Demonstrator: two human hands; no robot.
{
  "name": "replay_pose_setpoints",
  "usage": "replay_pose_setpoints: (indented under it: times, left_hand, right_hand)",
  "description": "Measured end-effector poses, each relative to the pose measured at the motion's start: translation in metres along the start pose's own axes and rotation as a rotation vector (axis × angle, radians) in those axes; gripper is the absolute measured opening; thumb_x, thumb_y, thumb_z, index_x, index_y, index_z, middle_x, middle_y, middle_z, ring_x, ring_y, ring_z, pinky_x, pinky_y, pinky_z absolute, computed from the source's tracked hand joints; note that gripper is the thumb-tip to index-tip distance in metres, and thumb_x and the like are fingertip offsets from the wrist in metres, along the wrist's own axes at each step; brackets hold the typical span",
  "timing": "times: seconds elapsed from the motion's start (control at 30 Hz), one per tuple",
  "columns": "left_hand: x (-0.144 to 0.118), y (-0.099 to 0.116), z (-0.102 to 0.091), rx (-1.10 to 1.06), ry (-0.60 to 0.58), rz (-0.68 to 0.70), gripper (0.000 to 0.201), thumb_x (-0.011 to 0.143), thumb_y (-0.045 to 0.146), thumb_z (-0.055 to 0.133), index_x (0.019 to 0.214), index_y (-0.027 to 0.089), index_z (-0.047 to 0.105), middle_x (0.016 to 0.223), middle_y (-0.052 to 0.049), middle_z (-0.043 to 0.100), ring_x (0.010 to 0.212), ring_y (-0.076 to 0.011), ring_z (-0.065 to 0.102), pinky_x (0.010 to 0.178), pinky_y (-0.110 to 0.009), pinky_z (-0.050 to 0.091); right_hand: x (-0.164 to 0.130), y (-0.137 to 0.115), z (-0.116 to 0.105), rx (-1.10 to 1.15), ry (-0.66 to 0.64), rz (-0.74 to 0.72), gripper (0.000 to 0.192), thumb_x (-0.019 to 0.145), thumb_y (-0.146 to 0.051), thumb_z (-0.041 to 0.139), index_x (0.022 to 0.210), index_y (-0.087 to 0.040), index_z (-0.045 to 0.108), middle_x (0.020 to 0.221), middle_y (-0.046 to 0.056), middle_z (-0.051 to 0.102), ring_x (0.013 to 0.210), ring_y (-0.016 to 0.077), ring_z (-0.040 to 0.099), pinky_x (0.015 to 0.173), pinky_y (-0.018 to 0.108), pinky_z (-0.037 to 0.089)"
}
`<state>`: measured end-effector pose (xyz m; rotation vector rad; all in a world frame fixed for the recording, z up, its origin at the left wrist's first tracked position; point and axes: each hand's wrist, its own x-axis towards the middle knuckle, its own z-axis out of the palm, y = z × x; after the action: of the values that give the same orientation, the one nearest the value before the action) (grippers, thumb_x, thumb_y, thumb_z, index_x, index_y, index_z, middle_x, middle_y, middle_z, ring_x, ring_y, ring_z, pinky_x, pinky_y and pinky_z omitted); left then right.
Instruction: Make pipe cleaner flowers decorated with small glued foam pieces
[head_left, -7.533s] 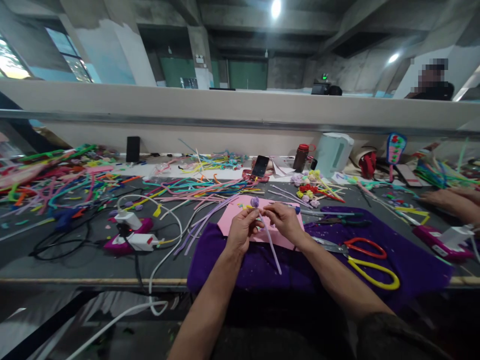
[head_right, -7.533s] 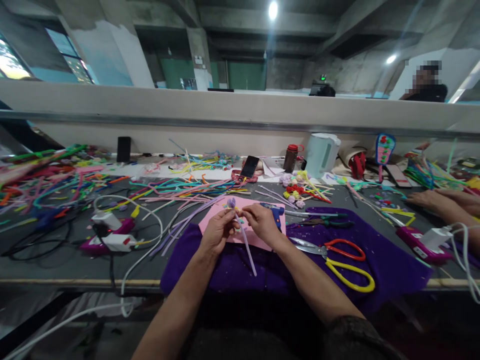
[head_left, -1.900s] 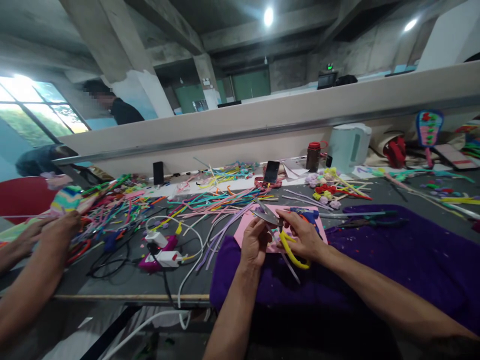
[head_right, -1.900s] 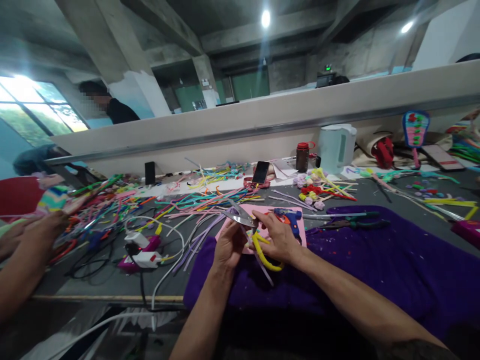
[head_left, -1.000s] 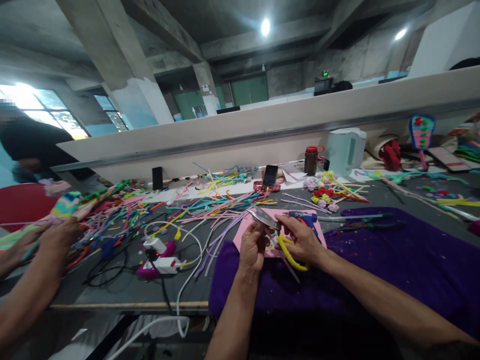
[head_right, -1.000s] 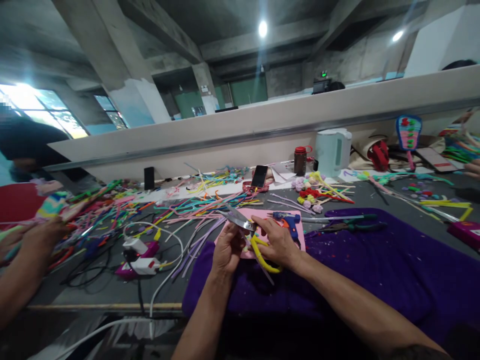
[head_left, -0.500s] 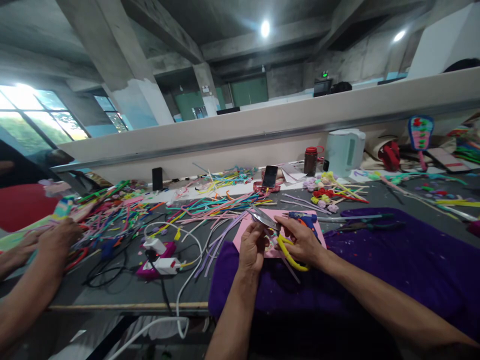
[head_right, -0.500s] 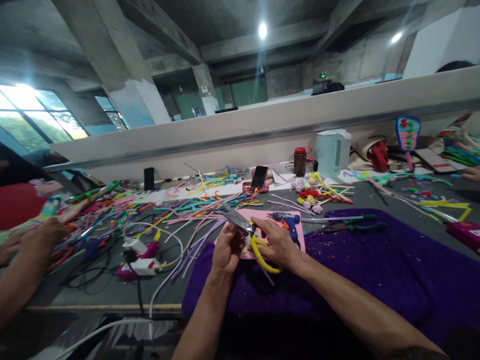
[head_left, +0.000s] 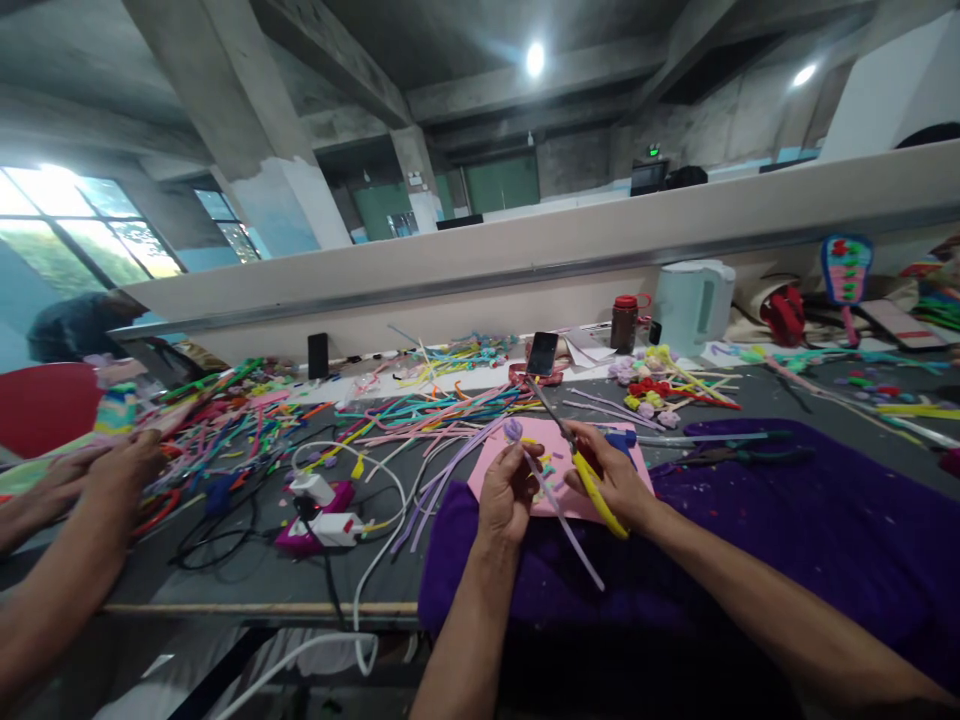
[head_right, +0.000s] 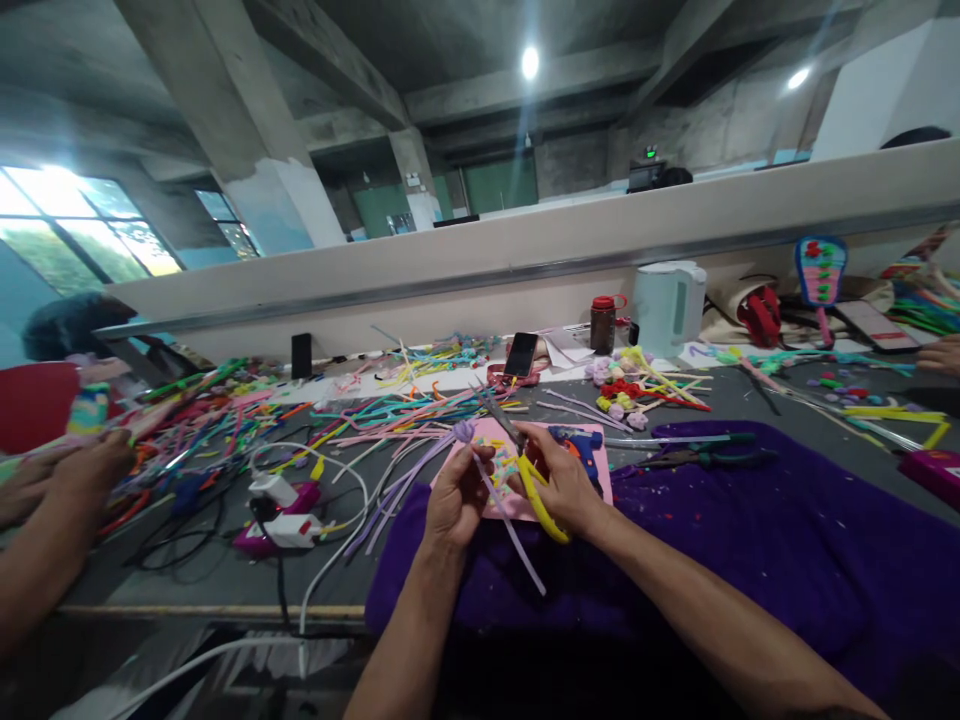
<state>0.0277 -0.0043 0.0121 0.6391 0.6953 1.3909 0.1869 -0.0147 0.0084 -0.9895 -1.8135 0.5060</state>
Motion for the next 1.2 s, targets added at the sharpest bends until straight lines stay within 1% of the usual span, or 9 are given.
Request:
replay_pose_setpoints:
  times: [0.1, 0.2, 0.33, 0.5, 0.67, 0.83, 1.03, 1.2]
  left_hand:
    - [-0.0004, 0.0009, 0.0005, -0.007, 0.002, -0.013, 0.024, 0.062, 0.03, 0.069, 0.077, 0.014, 0.062, 0.066, -0.001, 0.065, 0.045, -0.0048, 0.051, 0.033, -0.013, 0.024]
    - [-0.0005, 0.0014, 0.0007, 0.001, 0.007, -0.034, 0.026, 0.062, 0.032, 0.069, 0.079, 0.013, 0.061, 0.063, 0.0, 0.063, 0.042, -0.0043, 0.049, 0.032, -0.013, 0.024]
    - [0.0007, 0.0002, 0.0008, -0.01, -0.017, 0.001, 0.024, 0.062, 0.03, 0.069, 0.078, 0.014, 0.06, 0.062, 0.0, 0.063, 0.042, -0.0046, 0.049, 0.032, -0.014, 0.023]
    - [0.0013, -0.002, 0.0016, 0.02, -0.011, 0.066, 0.022, 0.062, 0.029, 0.07, 0.072, 0.014, 0.058, 0.058, 0.003, 0.059, 0.04, -0.0038, 0.045, 0.034, -0.015, 0.024]
    - [0.0007, -0.0027, 0.0006, 0.065, -0.015, 0.086, 0.023, 0.062, 0.03, 0.069, 0.075, 0.015, 0.058, 0.058, 0.003, 0.059, 0.037, -0.0029, 0.041, 0.034, -0.015, 0.022]
    - [0.0009, -0.0025, 0.0011, 0.084, 0.016, 0.099, 0.025, 0.058, 0.028, 0.071, 0.075, 0.015, 0.058, 0.054, 0.004, 0.057, 0.035, -0.0022, 0.038, 0.034, -0.015, 0.022]
    - [-0.0003, -0.002, 0.0018, 0.119, 0.011, 0.128, 0.021, 0.06, 0.027, 0.069, 0.074, 0.015, 0.058, 0.054, 0.005, 0.056, 0.037, -0.0022, 0.038, 0.034, -0.015, 0.023]
    - [-0.0019, -0.0003, 0.0047, 0.165, 0.03, 0.135, 0.019, 0.06, 0.027, 0.069, 0.071, 0.015, 0.059, 0.053, 0.004, 0.055, 0.037, -0.002, 0.037, 0.034, -0.015, 0.021]
  right_hand:
    - [0.0016, 0.0029, 0.0002, -0.002, -0.002, 0.041, 0.051, 0.078, -0.028, 0.05, 0.126, -0.022, 0.035, 0.072, -0.003, 0.05, 0.058, 0.0101, 0.046, 0.055, 0.021, 0.04]
    - [0.0014, 0.0044, 0.0005, -0.07, -0.027, 0.046, 0.052, 0.076, -0.031, 0.054, 0.124, -0.021, 0.038, 0.079, -0.001, 0.054, 0.061, 0.0111, 0.049, 0.056, 0.023, 0.041]
    - [-0.0012, 0.0003, 0.0017, -0.185, -0.045, -0.011, 0.059, 0.072, -0.034, 0.059, 0.125, -0.02, 0.04, 0.09, 0.004, 0.057, 0.062, 0.0125, 0.051, 0.057, 0.025, 0.043]
    - [-0.0031, -0.0025, 0.0044, -0.268, -0.012, -0.097, 0.06, 0.07, -0.031, 0.06, 0.125, -0.018, 0.04, 0.096, 0.008, 0.058, 0.068, 0.0149, 0.053, 0.059, 0.027, 0.044]
    - [-0.0026, 0.0005, 0.0049, -0.292, 0.013, -0.124, 0.059, 0.07, -0.028, 0.06, 0.125, -0.019, 0.04, 0.092, 0.007, 0.058, 0.071, 0.0162, 0.054, 0.06, 0.027, 0.045]
    - [-0.0027, 0.0013, 0.0054, -0.286, 0.022, -0.135, 0.061, 0.069, -0.031, 0.061, 0.125, -0.019, 0.04, 0.093, 0.007, 0.059, 0.069, 0.0161, 0.055, 0.06, 0.028, 0.045]
    - [-0.0032, 0.0014, 0.0057, -0.295, 0.011, -0.122, 0.06, 0.069, -0.03, 0.061, 0.125, -0.018, 0.04, 0.092, 0.007, 0.059, 0.071, 0.0165, 0.055, 0.061, 0.028, 0.045]
    - [-0.0029, 0.0026, 0.0059, -0.289, 0.008, -0.126, 0.059, 0.07, -0.026, 0.059, 0.125, -0.018, 0.041, 0.096, 0.008, 0.059, 0.072, 0.0162, 0.056, 0.062, 0.028, 0.046]
